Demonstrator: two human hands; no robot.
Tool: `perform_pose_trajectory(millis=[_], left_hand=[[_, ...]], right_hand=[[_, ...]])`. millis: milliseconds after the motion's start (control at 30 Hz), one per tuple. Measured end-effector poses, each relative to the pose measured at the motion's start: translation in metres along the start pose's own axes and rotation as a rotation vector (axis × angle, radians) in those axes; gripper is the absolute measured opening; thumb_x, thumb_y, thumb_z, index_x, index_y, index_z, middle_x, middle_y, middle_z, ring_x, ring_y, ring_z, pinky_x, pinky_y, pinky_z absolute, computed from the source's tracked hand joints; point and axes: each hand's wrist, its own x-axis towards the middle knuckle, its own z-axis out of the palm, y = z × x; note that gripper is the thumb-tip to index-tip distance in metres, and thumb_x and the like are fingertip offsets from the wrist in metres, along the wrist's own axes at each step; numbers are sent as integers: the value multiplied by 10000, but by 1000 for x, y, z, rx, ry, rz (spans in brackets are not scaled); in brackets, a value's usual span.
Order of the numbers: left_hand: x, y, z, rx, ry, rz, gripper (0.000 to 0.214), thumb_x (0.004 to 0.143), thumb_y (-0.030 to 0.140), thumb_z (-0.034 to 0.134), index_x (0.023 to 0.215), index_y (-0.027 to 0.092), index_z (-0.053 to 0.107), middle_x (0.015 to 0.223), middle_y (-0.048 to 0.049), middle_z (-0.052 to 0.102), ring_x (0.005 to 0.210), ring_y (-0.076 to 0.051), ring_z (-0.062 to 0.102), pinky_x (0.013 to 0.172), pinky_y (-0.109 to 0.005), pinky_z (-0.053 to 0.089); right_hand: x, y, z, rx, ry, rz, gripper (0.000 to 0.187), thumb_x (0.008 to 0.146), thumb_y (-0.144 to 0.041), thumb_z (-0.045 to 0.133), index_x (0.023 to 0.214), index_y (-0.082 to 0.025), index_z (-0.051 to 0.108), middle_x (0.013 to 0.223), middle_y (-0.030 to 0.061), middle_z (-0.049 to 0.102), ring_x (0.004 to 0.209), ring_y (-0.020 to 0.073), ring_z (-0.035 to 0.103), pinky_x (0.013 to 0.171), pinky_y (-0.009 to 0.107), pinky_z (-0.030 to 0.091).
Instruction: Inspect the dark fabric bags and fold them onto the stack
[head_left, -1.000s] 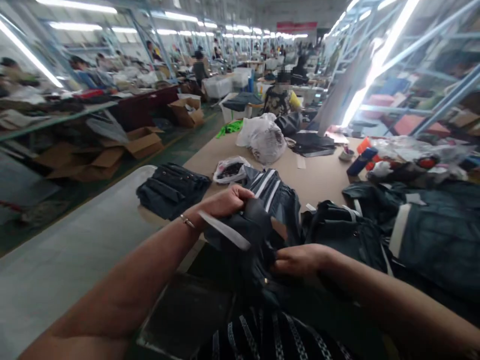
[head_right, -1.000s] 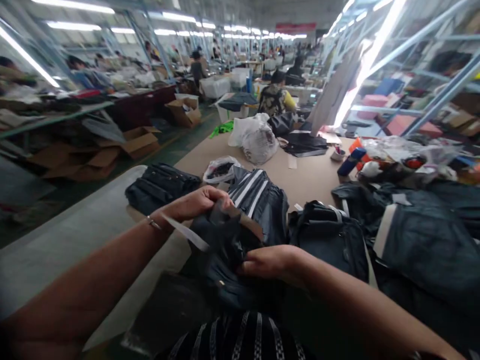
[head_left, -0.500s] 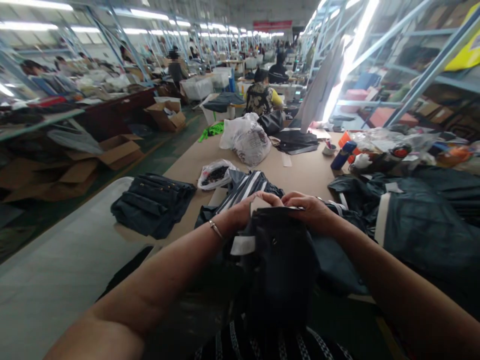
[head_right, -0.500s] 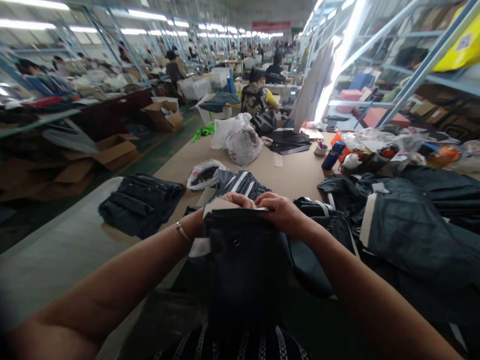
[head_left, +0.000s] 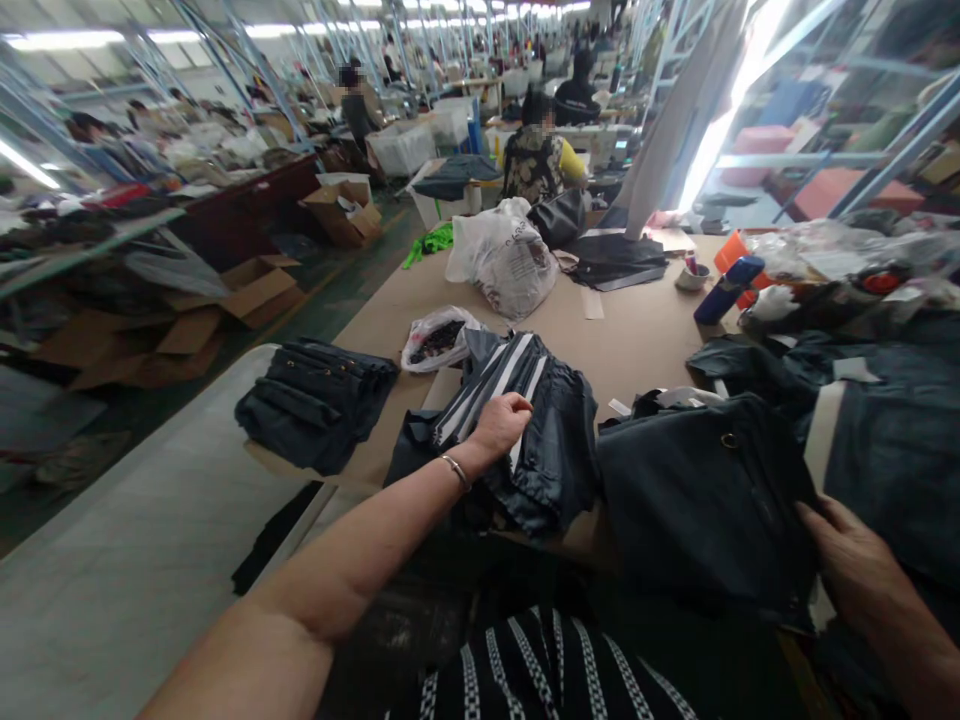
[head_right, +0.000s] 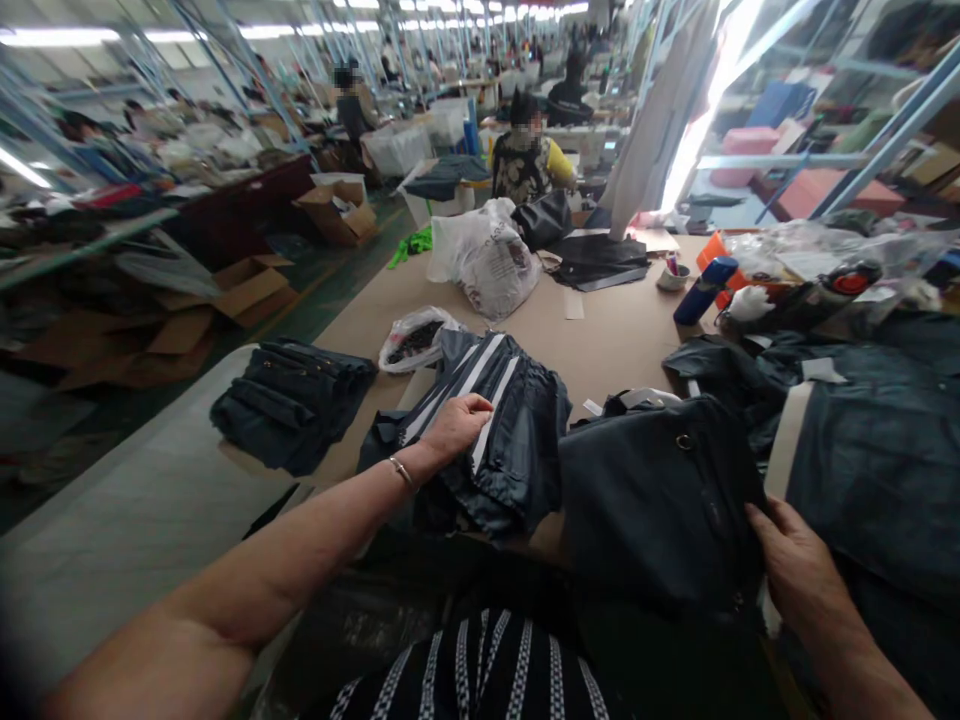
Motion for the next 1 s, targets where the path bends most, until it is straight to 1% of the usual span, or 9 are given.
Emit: perform_pose_trajectory(millis=[133, 300, 367, 433, 567, 667, 767, 900, 1000], left_hand=[[13, -17, -17, 221, -38, -86, 248, 742, 115, 511, 927, 81, 673, 869, -78, 663, 747, -146, 601, 722, -224, 467], [17, -13, -14, 336, -75, -118, 258, 702, 84, 486, 851, 102, 696, 817, -80, 664, 739, -160, 600, 727, -230, 449], [16, -9, -15, 372, -81, -115, 248, 708, 84, 483, 833, 103, 697, 806, -87, 662, 761, -173, 600, 740, -240, 440], [11, -3, -18, 394, -70, -53, 224, 738, 110, 492, 841, 102, 691, 826, -90, 662, 799, -183, 598, 754, -247, 429], [-14, 5, -11, 271, -79, 145, 167, 791, 182, 517, 841, 124, 666, 812, -41, 658, 774, -151, 592, 721, -225, 413], [-40, 8, 21, 97, -273, 162, 149, 790, 187, 522, 815, 137, 661, 770, -9, 648, 734, -132, 586, 703, -213, 420], [-64, 11, 73, -35, -539, 177, 210, 750, 188, 584, 937, 134, 663, 882, -15, 646, 795, -134, 584, 745, -213, 440], [-72, 11, 141, -31, -656, 329, 660, 627, 311, 760, 1224, 138, 537, 1215, -78, 515, 1066, -215, 500, 930, -287, 410], [-63, 11, 175, 128, -642, 472, 616, 661, 346, 737, 1229, 205, 544, 1253, -85, 451, 1112, -266, 436, 937, -359, 400]], right_hand=[[-8, -28, 23, -274, 200, -233, 686, 745, -513, 506, 1347, -203, 399, 1319, 235, 409, 1148, 330, 490, 900, 460, 422], [-35, -104, 172, -14, -528, -562, 354, 810, -383, 481, 1075, -169, 580, 1045, 98, 620, 949, 206, 587, 867, 373, 458], [-45, -126, 225, -16, -556, -593, 283, 784, -299, 490, 973, -127, 612, 928, 100, 637, 845, 195, 592, 805, 363, 467], [-50, -143, 244, -10, -595, -657, 232, 788, -271, 495, 937, -154, 629, 877, 57, 641, 803, 158, 585, 770, 305, 467], [-34, -155, 176, -11, -459, -864, 210, 841, -269, 482, 942, -172, 638, 901, 40, 629, 820, 131, 568, 768, 257, 438], [-1, -126, 91, -89, -248, -627, 261, 841, -363, 500, 967, -172, 626, 849, 38, 633, 792, 152, 578, 749, 286, 442], [35, -62, 34, -355, -147, -226, 319, 798, -346, 536, 1054, -165, 594, 923, 60, 634, 849, 175, 584, 796, 316, 441], [57, 21, 25, -432, -150, 20, 398, 796, -316, 512, 1105, -69, 563, 973, 137, 639, 847, 190, 607, 742, 300, 468], [63, 46, 42, -470, -123, 77, 446, 795, -356, 520, 1151, -89, 548, 1012, 138, 631, 905, 199, 601, 765, 290, 458]])
